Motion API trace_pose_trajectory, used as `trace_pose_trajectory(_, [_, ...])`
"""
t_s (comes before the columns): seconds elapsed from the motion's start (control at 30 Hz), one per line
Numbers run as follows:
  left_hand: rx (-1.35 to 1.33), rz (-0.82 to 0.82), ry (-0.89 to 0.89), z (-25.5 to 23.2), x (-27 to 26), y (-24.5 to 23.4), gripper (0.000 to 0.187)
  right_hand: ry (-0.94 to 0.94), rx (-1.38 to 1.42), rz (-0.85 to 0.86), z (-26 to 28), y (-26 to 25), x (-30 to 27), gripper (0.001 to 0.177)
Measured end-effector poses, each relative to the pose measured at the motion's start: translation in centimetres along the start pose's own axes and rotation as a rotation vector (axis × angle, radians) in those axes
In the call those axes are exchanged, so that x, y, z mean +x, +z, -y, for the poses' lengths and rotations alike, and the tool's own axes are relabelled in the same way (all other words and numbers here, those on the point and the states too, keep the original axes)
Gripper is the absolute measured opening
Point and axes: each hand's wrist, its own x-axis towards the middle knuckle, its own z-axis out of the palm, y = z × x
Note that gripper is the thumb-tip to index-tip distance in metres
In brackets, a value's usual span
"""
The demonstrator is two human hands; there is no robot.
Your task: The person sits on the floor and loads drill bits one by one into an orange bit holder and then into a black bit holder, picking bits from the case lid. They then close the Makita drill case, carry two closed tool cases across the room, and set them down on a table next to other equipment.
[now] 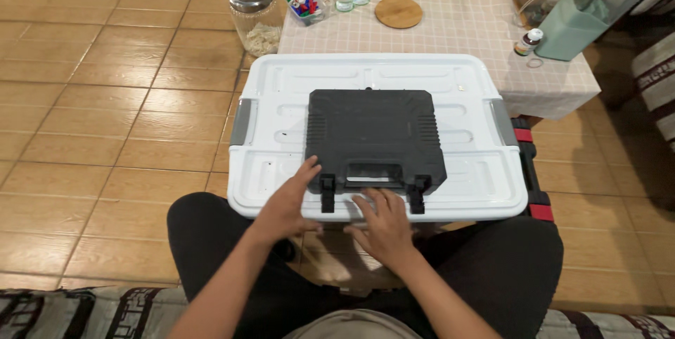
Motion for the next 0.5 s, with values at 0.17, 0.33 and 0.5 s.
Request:
trace_pose_trajectory(0.17, [0.034, -0.044, 0.005, 1.1, -0.1, 0.7, 0.106, -0.083, 0.085, 0.05, -0.8, 2.5, 3.8, 0.087])
trace_pose_trajectory(0.33, [0.019, -0.081, 0.014, 2.7, -0.1, 0.6, 0.091, -0.107, 0.173, 0.085, -2.0, 3.8, 4.2, 0.085])
trace_pose_trajectory(0.5, [0.056, -0.185, 0.074, 3.2, 0.1, 1.2, 0.061, -0.043, 0.166, 0.008, -2.3, 4.4, 3.8, 0.061])
